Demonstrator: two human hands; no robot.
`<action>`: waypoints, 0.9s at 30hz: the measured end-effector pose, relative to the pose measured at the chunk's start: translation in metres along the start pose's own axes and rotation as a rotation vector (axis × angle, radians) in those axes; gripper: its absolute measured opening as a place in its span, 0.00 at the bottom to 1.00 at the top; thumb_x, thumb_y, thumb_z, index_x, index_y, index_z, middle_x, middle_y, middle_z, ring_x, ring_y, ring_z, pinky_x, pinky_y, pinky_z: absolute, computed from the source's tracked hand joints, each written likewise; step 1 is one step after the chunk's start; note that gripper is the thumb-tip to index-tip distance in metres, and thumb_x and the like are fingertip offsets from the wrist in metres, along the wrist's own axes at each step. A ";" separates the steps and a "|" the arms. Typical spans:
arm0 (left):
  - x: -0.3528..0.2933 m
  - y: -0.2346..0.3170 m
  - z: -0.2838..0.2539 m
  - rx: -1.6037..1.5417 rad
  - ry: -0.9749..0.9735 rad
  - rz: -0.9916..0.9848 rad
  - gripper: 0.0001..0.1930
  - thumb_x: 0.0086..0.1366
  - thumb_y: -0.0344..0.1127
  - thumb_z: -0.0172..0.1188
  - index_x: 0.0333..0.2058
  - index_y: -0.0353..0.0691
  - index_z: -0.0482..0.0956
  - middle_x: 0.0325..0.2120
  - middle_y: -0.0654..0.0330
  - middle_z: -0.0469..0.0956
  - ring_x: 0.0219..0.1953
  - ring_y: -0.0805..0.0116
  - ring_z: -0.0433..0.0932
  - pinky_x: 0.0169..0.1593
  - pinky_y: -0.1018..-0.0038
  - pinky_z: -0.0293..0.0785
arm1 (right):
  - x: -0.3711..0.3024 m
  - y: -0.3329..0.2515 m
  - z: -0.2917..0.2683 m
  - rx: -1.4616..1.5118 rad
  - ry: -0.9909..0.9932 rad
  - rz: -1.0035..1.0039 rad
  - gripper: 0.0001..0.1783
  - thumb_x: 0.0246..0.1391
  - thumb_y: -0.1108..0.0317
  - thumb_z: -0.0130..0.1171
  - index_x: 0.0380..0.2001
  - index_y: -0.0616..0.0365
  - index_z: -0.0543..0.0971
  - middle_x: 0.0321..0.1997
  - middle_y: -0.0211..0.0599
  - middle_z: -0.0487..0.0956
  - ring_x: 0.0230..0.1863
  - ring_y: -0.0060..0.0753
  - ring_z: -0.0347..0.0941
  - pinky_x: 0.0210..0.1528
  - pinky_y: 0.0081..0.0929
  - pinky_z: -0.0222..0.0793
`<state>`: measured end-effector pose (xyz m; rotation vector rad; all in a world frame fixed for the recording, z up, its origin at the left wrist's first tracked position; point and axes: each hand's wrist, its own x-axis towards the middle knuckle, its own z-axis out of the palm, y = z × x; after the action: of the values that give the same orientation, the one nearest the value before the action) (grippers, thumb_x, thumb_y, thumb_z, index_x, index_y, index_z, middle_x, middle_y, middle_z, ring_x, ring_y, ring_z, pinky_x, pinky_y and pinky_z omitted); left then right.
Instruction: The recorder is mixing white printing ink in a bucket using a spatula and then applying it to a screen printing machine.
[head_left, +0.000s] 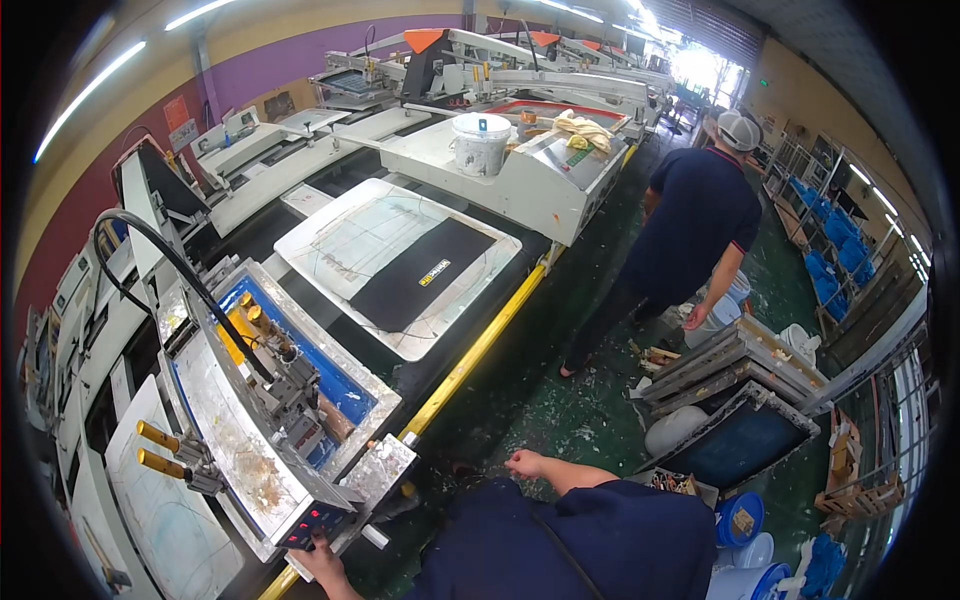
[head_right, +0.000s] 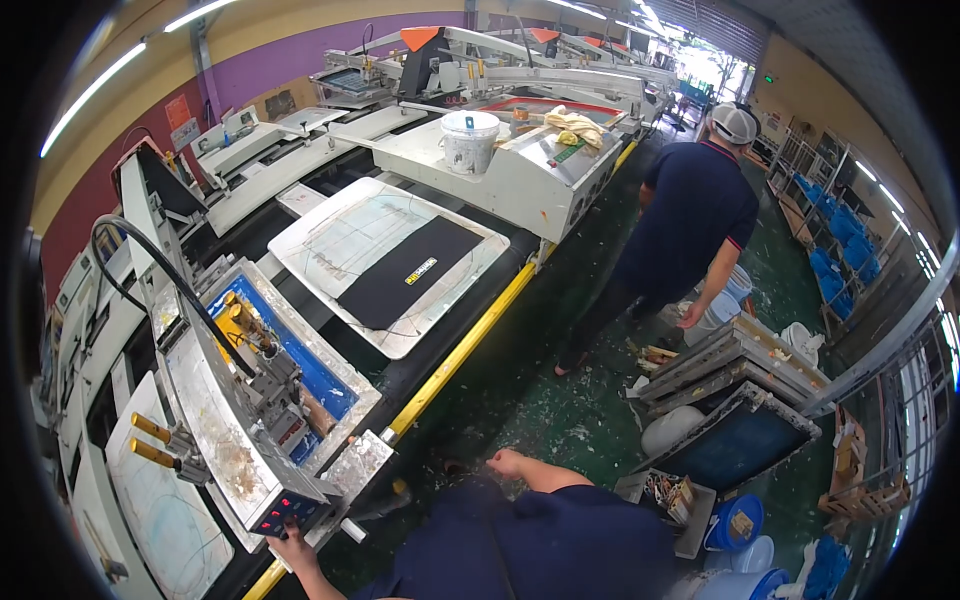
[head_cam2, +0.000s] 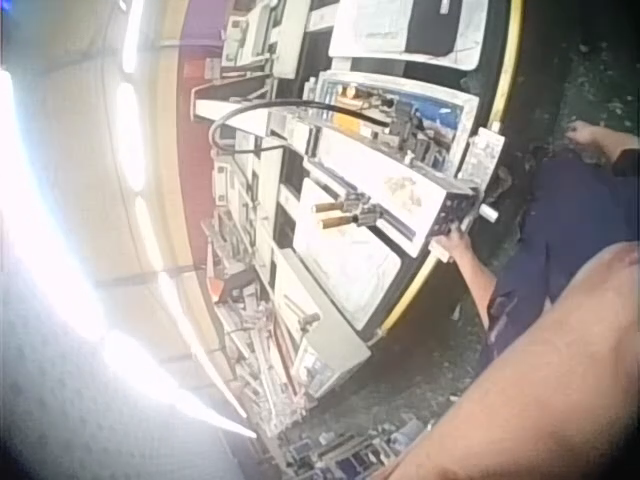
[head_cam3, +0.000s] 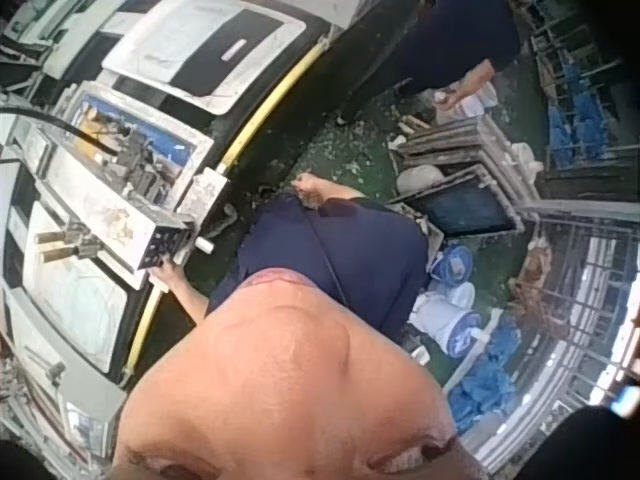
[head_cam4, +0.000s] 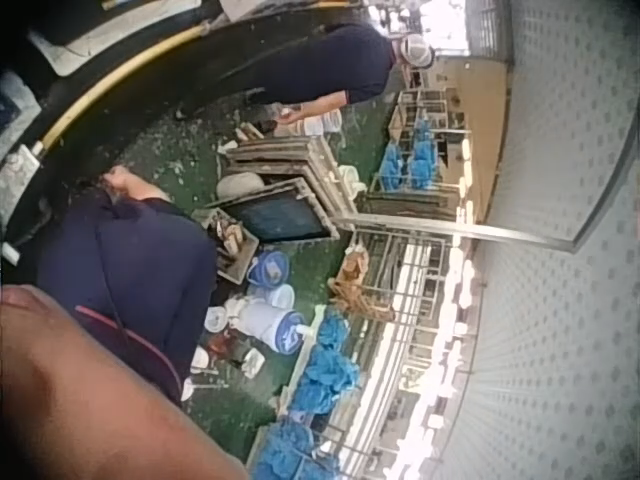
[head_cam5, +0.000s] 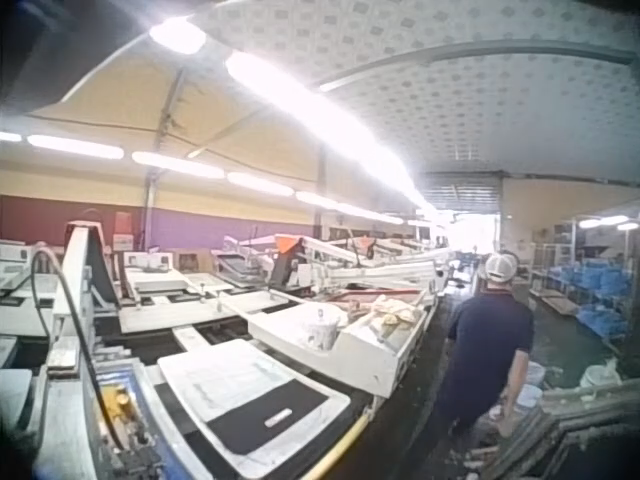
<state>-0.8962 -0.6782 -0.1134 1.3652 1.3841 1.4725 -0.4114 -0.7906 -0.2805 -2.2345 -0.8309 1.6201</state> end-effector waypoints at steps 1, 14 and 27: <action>-0.001 0.000 0.000 -0.003 0.002 0.003 0.34 0.64 0.56 0.63 0.53 0.31 0.67 0.47 0.56 0.71 0.44 0.67 0.74 0.47 0.69 0.75 | 0.001 0.001 0.001 -0.002 -0.007 0.006 0.23 0.62 0.46 0.53 0.46 0.53 0.78 0.39 0.28 0.81 0.30 0.26 0.76 0.26 0.31 0.73; -0.006 0.021 0.007 -0.019 0.027 0.012 0.21 0.66 0.43 0.61 0.45 0.28 0.75 0.42 0.55 0.70 0.45 0.65 0.71 0.44 0.69 0.73 | -0.005 -0.006 0.003 -0.001 -0.010 -0.016 0.24 0.62 0.46 0.53 0.48 0.53 0.76 0.39 0.31 0.82 0.31 0.28 0.77 0.29 0.35 0.77; -0.038 0.019 0.030 0.017 0.354 -0.074 0.49 0.65 0.77 0.21 0.62 0.36 0.62 0.54 0.50 0.68 0.55 0.60 0.68 0.56 0.64 0.67 | 0.041 0.028 -0.015 0.121 -0.002 -0.121 0.15 0.61 0.54 0.58 0.38 0.55 0.78 0.26 0.30 0.78 0.23 0.23 0.73 0.21 0.28 0.69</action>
<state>-0.8563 -0.7104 -0.1078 1.0844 1.6479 1.7139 -0.3806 -0.7880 -0.3220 -2.0603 -0.8284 1.5732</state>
